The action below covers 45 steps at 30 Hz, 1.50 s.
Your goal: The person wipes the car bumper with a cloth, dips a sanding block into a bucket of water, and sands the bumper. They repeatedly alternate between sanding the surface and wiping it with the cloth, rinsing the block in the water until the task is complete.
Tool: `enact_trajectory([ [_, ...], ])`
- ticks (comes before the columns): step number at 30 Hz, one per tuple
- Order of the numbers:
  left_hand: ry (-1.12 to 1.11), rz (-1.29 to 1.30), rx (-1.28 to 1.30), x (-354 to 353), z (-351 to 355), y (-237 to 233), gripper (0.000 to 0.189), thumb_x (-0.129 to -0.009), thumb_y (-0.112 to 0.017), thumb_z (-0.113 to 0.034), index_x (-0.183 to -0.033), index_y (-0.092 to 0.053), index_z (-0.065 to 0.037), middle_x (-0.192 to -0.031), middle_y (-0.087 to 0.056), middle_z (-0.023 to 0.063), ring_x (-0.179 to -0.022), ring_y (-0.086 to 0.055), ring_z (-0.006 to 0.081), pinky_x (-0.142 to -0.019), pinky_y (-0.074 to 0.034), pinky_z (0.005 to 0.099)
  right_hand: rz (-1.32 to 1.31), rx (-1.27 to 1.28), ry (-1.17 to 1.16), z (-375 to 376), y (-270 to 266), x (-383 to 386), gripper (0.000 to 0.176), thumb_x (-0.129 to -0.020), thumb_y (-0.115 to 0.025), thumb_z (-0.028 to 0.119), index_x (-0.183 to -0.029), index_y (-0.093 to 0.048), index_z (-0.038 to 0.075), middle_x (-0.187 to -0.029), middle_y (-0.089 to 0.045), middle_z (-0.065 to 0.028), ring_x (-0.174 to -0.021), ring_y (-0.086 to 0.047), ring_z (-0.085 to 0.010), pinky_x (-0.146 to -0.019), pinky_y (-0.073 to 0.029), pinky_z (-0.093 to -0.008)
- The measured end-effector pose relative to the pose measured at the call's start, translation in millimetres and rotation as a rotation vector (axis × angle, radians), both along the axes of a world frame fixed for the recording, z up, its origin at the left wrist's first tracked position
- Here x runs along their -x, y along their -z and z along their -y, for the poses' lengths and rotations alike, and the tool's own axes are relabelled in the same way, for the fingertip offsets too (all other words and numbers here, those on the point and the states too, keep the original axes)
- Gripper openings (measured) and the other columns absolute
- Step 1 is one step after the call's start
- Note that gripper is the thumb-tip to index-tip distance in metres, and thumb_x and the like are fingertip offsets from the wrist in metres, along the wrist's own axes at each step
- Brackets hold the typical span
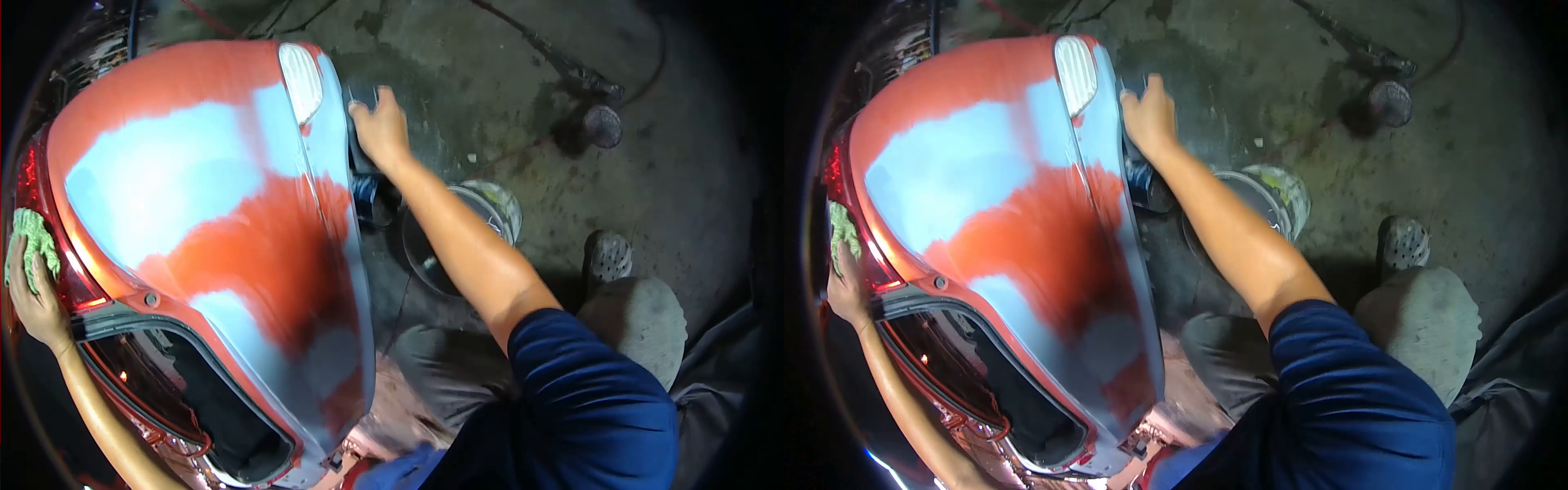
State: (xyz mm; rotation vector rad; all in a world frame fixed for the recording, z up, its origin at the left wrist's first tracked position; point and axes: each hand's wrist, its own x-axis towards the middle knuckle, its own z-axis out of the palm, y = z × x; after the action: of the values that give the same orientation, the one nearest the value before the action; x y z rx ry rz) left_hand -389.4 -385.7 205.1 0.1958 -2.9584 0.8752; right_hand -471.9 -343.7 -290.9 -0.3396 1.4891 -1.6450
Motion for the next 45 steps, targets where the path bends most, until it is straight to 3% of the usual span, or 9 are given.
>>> enact_trajectory([
  [2,-0.186,0.032,-0.349,15,-9,1,0.036,-0.107,-0.052,-0.027,-0.079,-0.060,-0.006,-0.071,-0.060,0.0068,-0.057,-0.055,0.0206,-0.055,-0.046,0.0354,0.018,-0.082,0.013,2,1,-3,0.049,-0.090,-0.070,0.027,-0.121,-0.058,-0.007,-0.109,-0.070,-0.0324,-0.106,-0.067,-0.0478,-0.093,-0.052,-0.0473],
  [5,0.037,-0.037,0.220,-9,4,-6,0.035,-0.106,-0.052,-0.026,-0.079,-0.060,-0.006,-0.070,-0.059,0.0063,-0.057,-0.055,0.0207,-0.054,-0.045,0.0355,0.070,-0.086,-0.041,-19,-10,-9,0.053,-0.089,-0.071,0.029,-0.121,-0.057,-0.010,-0.112,-0.069,-0.0339,-0.108,-0.067,-0.0484,-0.093,-0.052,-0.0478],
  [8,-0.163,0.123,-0.273,15,-3,-11,0.033,-0.106,-0.053,-0.025,-0.081,-0.063,-0.006,-0.071,-0.061,0.0065,-0.058,-0.057,0.0218,-0.055,-0.047,0.0359,-0.045,-0.086,0.007,-3,-2,-4,0.051,-0.089,-0.071,0.028,-0.121,-0.057,-0.009,-0.113,-0.069,-0.0336,-0.108,-0.067,-0.0472,-0.093,-0.052,-0.0477],
  [17,0.055,0.052,0.303,-20,9,-20,0.026,-0.105,-0.059,-0.023,-0.095,-0.069,-0.001,-0.085,-0.069,0.0111,-0.071,-0.065,0.0286,-0.067,-0.055,0.0405,0.187,-0.142,-0.065,-13,10,-4,0.067,-0.087,-0.073,0.027,-0.135,-0.052,-0.016,-0.120,-0.068,-0.0321,-0.116,-0.067,-0.0378,-0.098,-0.051,-0.0399],
  [19,-0.524,-0.137,0.374,9,-17,-1,0.025,-0.104,-0.061,-0.023,-0.100,-0.069,0.000,-0.090,-0.069,0.0130,-0.076,-0.066,0.0304,-0.070,-0.056,0.0420,0.206,-0.107,-0.122,-27,-7,-4,0.065,-0.087,-0.073,0.028,-0.132,-0.054,-0.016,-0.120,-0.067,-0.0333,-0.117,-0.066,-0.0403,-0.100,-0.049,-0.0404],
  [23,0.100,0.085,0.469,-36,17,-32,0.026,-0.103,-0.063,-0.025,-0.106,-0.069,0.001,-0.096,-0.070,0.0152,-0.080,-0.068,0.0322,-0.073,-0.058,0.0426,0.123,-0.161,-0.067,-2,-12,7,0.060,-0.087,-0.072,0.029,-0.126,-0.058,-0.014,-0.120,-0.067,-0.0354,-0.118,-0.065,-0.0447,-0.100,-0.050,-0.0424],
  [26,-0.252,-0.019,-0.018,-32,8,-34,0.029,-0.103,-0.065,-0.026,-0.110,-0.069,0.001,-0.102,-0.071,0.0168,-0.086,-0.070,0.0338,-0.077,-0.059,0.0430,0.166,-0.187,-0.125,11,-10,16,0.058,-0.085,-0.072,0.028,-0.122,-0.059,-0.014,-0.118,-0.067,-0.0355,-0.117,-0.065,-0.0448,-0.099,-0.050,-0.0440],
  [30,-0.239,0.003,0.548,-33,11,-32,0.030,-0.103,-0.065,-0.026,-0.113,-0.069,0.002,-0.106,-0.071,0.0175,-0.090,-0.070,0.0351,-0.079,-0.059,0.0438,0.117,-0.177,-0.078,-4,-13,1,0.057,-0.085,-0.072,0.028,-0.121,-0.059,-0.014,-0.118,-0.067,-0.0360,-0.114,-0.066,-0.0458,-0.097,-0.051,-0.0440],
  [45,-0.040,0.027,0.239,-31,12,-30,0.026,-0.103,-0.064,-0.025,-0.106,-0.069,0.001,-0.097,-0.071,0.0157,-0.083,-0.069,0.0337,-0.081,-0.058,0.0428,0.126,-0.215,-0.201,-14,-16,9,0.060,-0.085,-0.070,0.027,-0.126,-0.057,-0.015,-0.122,-0.064,-0.0388,-0.118,-0.065,-0.0461,-0.100,-0.051,-0.0439],
])
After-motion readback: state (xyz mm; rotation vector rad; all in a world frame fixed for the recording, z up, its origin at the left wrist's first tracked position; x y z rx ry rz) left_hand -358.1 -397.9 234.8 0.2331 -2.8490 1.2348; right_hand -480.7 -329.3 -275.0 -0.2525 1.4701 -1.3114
